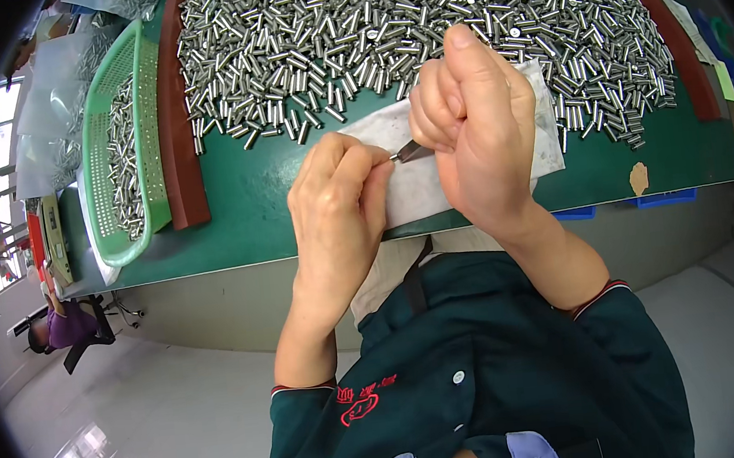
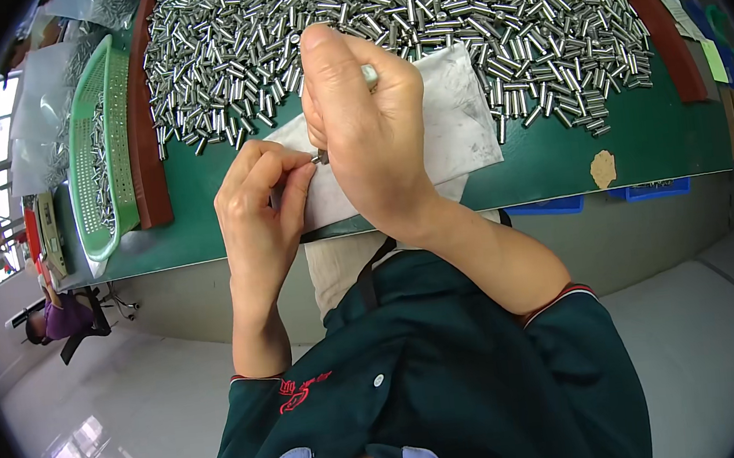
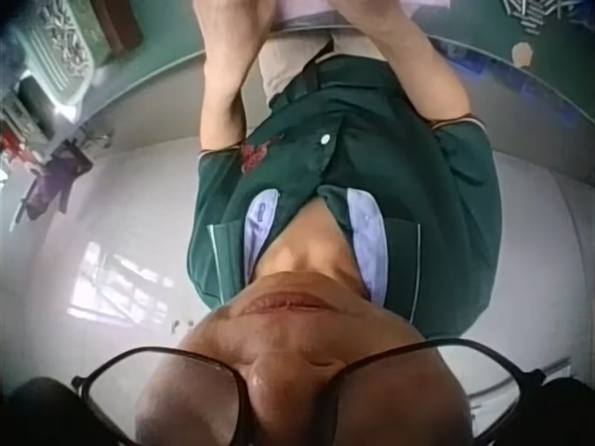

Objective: Assembling small metal components by inserting a pin into a cylindrical part using a specialized tool.

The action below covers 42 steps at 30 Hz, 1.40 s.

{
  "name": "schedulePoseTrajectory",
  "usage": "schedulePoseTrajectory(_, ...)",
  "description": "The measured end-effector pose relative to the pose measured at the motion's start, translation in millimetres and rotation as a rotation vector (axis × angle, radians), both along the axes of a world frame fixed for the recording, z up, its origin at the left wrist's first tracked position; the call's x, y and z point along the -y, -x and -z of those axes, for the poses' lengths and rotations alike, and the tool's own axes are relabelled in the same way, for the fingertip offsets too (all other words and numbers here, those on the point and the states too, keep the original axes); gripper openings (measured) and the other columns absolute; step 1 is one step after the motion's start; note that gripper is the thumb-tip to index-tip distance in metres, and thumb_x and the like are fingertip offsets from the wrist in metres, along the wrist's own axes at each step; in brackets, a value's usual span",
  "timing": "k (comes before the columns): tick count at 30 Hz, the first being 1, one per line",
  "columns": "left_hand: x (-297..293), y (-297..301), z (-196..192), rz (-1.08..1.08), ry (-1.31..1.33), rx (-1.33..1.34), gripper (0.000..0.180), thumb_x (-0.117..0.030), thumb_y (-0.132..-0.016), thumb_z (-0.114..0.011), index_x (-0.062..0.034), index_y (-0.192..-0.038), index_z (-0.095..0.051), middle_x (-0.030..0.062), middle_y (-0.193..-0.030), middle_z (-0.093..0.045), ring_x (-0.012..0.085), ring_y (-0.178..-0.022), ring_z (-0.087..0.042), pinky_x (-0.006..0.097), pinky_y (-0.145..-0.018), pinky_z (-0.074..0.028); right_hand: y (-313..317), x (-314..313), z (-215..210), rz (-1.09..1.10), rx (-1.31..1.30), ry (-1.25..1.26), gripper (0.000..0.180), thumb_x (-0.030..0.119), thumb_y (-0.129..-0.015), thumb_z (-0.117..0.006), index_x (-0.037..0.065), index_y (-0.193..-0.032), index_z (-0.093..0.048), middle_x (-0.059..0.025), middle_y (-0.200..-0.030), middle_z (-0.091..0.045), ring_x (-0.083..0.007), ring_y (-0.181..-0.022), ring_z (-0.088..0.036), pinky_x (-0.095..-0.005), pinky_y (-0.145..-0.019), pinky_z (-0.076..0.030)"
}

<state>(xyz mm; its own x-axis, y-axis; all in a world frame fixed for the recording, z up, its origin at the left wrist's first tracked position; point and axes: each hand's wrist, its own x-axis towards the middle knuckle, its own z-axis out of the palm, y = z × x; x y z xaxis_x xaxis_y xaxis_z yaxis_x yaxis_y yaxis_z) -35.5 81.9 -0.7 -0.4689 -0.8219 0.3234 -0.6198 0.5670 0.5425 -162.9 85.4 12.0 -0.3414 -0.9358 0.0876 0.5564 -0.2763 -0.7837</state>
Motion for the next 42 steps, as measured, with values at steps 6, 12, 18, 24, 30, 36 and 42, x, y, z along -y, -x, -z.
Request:
schedulePoseTrajectory(6, 0.3, -1.1, -0.2, 0.007, -0.007, -0.006, 0.007, 0.004, -0.066, -0.062, 0.0004, -0.07, -0.056, 0.0054, -0.064, -0.05, 0.0148, -0.051, -0.046, 0.025, -0.045, -0.035, -1.1, -0.2, 0.2, 0.001, 0.005, -0.004, 0.036, 0.021, -0.091, -0.033, 0.01, -0.057, -0.03, 0.0014, -0.045, -0.029, -0.0052, -0.038, -0.019, -0.0213, -0.036, -0.018)
schedulePoseTrajectory(12, 2.0, -0.6, -0.7, 0.02, -0.042, -0.021, 0.007, 0.004, -0.066, -0.062, 0.0009, -0.07, -0.056, 0.0057, -0.064, -0.05, 0.0152, -0.051, -0.045, 0.025, -0.046, -0.035, -4.7, -0.4, 1.0, 0.045, -0.056, -0.003, 0.037, 0.021, -0.091, -0.035, 0.01, -0.056, -0.029, 0.0013, -0.045, -0.029, -0.0048, -0.039, -0.018, -0.0214, -0.036, -0.017)
schedulePoseTrajectory(18, 3.1, 1.1, -2.2, 0.014, -0.086, -0.045, 0.008, 0.004, -0.063, -0.06, 0.0006, -0.065, -0.052, 0.0098, -0.063, -0.046, 0.0261, -0.058, -0.048, 0.035, -0.051, -0.038, -15.0, -0.4, -0.8, 0.051, -0.171, 0.026, 0.035, 0.019, -0.09, -0.038, 0.008, -0.057, -0.03, 0.0028, -0.047, -0.029, -0.0042, -0.041, -0.02, -0.0215, -0.038, -0.018)
schedulePoseTrajectory(24, 3.9, -0.2, -0.6, 0.045, -0.024, -0.035, 0.009, 0.004, -0.064, -0.058, 0.0, -0.069, -0.052, 0.0107, -0.067, -0.047, 0.0275, -0.062, -0.049, 0.035, -0.054, -0.039, -20.2, -1.9, -12.4, -0.017, -0.073, -0.018, 0.034, 0.018, -0.089, -0.039, 0.007, -0.058, -0.033, 0.0035, -0.049, -0.029, -0.0038, -0.043, -0.022, -0.0216, -0.039, -0.019)
schedulePoseTrajectory(30, 8.5, -5.9, 7.0, 0.022, -0.233, -0.298, 0.006, 0.003, -0.07, -0.058, 0.0008, -0.074, -0.054, 0.008, -0.07, -0.052, 0.0198, -0.062, -0.051, 0.028, -0.055, -0.041, -10.4, 2.1, 2.8, 0.079, -0.068, 0.025, 0.037, 0.022, -0.091, -0.037, 0.01, -0.056, -0.029, 0.0026, -0.045, -0.026, -0.0046, -0.039, -0.018, -0.0216, -0.036, -0.016)
schedulePoseTrajectory(36, 10.1, -12.7, 1.4, 0.015, -0.83, -0.846, 0.013, -0.003, -0.081, -0.053, 0.0032, -0.092, -0.055, 0.0048, -0.077, -0.058, 0.0074, -0.067, -0.051, 0.02, -0.062, -0.043, -10.2, -0.7, 0.5, 0.07, -0.058, -0.019, 0.037, 0.022, -0.091, -0.037, 0.01, -0.057, -0.03, 0.0027, -0.044, -0.027, -0.0045, -0.037, -0.018, -0.0221, -0.035, -0.017)
schedulePoseTrajectory(42, 21.8, -22.3, -0.1, 0.034, -1.026, -0.956, 0.022, -0.011, -0.085, -0.049, 0.0042, -0.1, -0.054, 0.0082, -0.078, -0.059, 0.0091, -0.063, -0.053, 0.021, -0.06, -0.044, -10.0, -1.3, -1.6, 0.071, -0.019, -0.024, 0.037, 0.02, -0.091, -0.036, 0.01, -0.056, -0.03, 0.002, -0.044, -0.027, -0.0048, -0.036, -0.018, -0.0223, -0.035, -0.017)
